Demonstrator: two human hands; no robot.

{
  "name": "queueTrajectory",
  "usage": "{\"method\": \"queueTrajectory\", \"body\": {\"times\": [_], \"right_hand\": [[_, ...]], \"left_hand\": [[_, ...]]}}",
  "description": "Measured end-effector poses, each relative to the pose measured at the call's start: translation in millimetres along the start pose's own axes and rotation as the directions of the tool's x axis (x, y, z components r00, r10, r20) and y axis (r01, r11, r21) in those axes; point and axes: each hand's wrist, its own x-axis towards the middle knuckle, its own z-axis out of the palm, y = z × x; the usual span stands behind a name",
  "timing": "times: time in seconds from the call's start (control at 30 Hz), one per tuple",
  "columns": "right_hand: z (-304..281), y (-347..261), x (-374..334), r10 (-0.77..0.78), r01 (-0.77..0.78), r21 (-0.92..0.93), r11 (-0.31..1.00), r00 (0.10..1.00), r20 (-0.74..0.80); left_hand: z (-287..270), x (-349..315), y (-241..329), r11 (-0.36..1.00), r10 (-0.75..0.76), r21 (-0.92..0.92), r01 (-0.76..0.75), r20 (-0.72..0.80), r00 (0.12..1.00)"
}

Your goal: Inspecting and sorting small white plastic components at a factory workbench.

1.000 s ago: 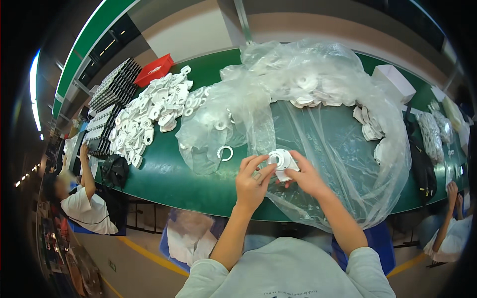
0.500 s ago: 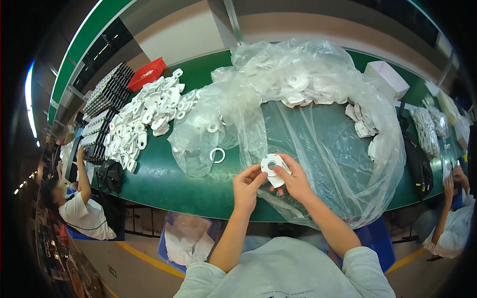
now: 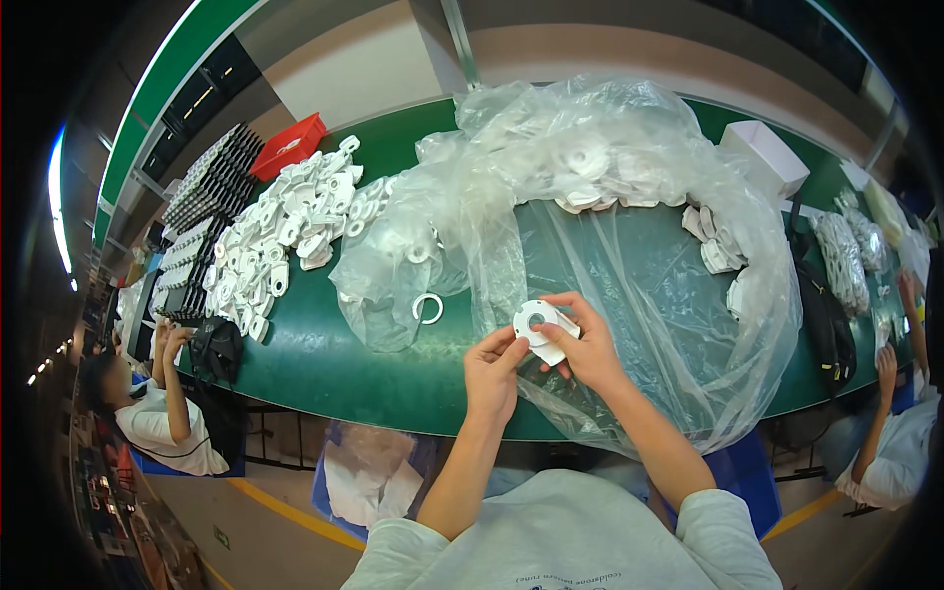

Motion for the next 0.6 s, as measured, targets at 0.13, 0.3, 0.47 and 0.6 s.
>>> {"method": "queueTrajectory", "body": {"times": [0.13,0.3,0.47,0.6], "right_hand": [[2,-4,-1,-0.006,0.006,-0.008,1.000,1.000,-0.006],[6,7,2,-0.162,0.149,-0.147,0.978,0.984,-0.078],[20,4,-6,-0.481,0.349,-0.424,0.836,0.837,-0.260],[11,17,-4,-0.566,0.434,-0.536,0.724,0.817,-0.104]], "left_hand": [[-2,-2,-3,0.998,0.011,-0.055,-0.011,0.010,1.000],[2,-3,-11,0.991,0.073,-0.112,-0.076,-0.037,0.997],[4,-4,-14,0.981,0.177,-0.057,-0.184,-0.111,0.978],[9,-6,-11,0.969,0.233,0.113,-0.222,-0.099,0.967]]}}
